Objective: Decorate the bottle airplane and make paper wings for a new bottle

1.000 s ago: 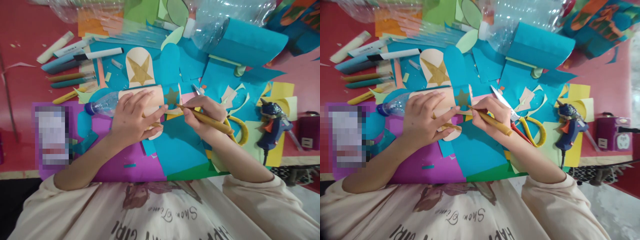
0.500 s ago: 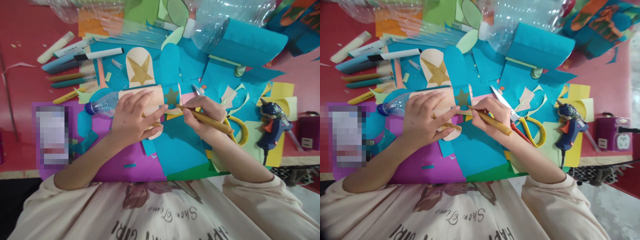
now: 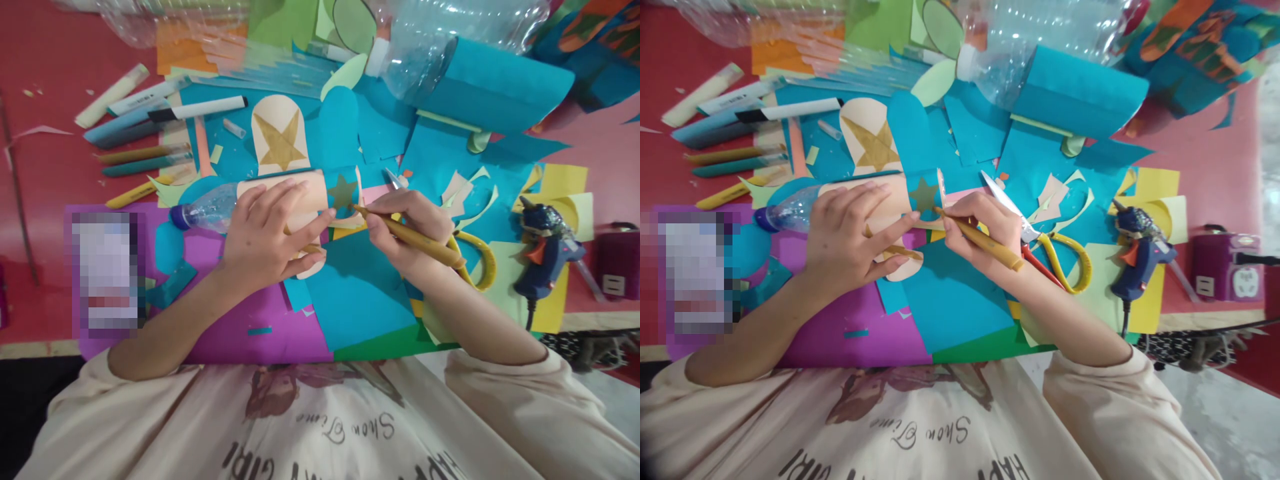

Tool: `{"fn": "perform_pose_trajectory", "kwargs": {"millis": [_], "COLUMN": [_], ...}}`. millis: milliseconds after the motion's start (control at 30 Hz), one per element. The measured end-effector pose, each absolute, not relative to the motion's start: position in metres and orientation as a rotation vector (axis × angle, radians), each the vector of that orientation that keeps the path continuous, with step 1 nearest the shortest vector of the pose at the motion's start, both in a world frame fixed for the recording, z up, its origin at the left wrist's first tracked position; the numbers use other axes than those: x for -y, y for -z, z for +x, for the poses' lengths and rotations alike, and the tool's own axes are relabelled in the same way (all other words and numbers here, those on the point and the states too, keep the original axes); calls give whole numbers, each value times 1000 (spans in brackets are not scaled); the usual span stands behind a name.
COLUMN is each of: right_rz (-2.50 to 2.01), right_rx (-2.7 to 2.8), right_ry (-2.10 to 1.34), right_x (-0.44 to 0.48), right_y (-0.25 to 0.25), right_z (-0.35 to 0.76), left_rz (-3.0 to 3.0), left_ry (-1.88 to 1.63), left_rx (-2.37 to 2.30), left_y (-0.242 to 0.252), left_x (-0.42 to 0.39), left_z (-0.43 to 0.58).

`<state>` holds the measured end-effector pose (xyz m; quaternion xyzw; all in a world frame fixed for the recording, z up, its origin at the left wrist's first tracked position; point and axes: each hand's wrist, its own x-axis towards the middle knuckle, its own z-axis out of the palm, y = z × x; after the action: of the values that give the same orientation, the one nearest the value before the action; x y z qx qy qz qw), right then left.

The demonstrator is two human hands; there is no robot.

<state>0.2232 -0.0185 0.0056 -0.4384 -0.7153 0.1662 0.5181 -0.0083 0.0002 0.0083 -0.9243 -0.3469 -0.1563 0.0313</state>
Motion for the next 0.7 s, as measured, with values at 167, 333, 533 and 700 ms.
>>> {"fn": "perform_pose_trajectory", "kwargs": {"millis": [167,333,533,700], "right_rz": [-1057,-1085,-1054,-1064], "right_rx": [1720,1725,1738,1720], "right_ry": [-378,-367,-333,-369], "right_x": [18,18,17,18], "right_y": [-5,-6,-7,-6], "right_z": [224,224,223,223], "left_rz": [-2783,-2808,-2844,-2830], "left_ry": [595,633,480,453], "left_rx": [958,959,1082,1060], "left_y": [-6,-5,-8,-8], "left_x": [-1,-1,0,0], "left_z": [-9,-9,-8,-9]}}
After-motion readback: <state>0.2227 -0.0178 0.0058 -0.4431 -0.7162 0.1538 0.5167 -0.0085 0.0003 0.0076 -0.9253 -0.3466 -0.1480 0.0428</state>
